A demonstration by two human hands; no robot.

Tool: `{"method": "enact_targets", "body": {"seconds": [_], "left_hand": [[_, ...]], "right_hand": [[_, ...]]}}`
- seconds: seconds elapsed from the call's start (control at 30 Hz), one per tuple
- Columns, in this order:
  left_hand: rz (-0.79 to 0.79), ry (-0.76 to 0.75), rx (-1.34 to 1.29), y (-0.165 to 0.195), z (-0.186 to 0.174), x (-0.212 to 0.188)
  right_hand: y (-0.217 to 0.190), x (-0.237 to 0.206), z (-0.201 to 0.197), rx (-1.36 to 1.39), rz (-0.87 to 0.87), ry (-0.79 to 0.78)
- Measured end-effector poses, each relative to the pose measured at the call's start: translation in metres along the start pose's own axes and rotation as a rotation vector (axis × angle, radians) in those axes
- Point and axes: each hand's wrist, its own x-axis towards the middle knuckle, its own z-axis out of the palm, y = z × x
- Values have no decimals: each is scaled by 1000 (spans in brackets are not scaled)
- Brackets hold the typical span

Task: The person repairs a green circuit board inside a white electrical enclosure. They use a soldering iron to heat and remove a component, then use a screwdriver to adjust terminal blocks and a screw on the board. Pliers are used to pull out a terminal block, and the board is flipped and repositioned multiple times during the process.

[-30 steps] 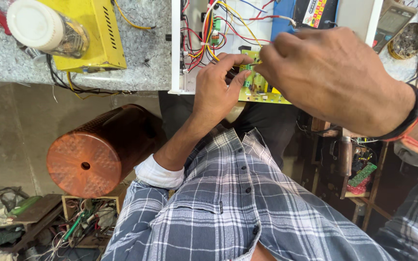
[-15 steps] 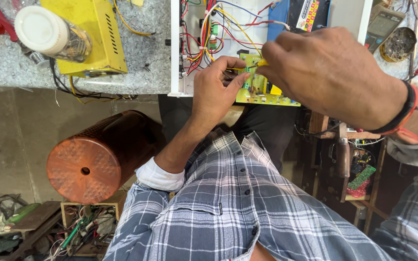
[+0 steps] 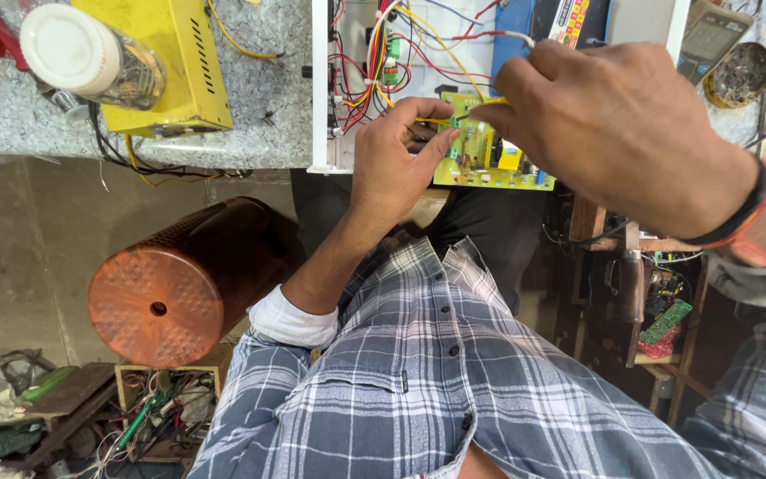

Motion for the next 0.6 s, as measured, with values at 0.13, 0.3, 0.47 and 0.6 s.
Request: {"method": "enact_targets", "body": {"seconds": [0.13,0.3,0.47,0.6], "left_hand": [[42,-22,-120,0,-1,0],[23,-17,-71,2,-2,-1],[26,-17,-55,2,-2,-1],[67,-14,-29,2,-3,0]], "right_hand": [[11,-9,-1,408,-236,362],[11,-16,3,414,-137,286],[11,-17,5,372,-93,276],[11,-15,7,397,-95,293]]}}
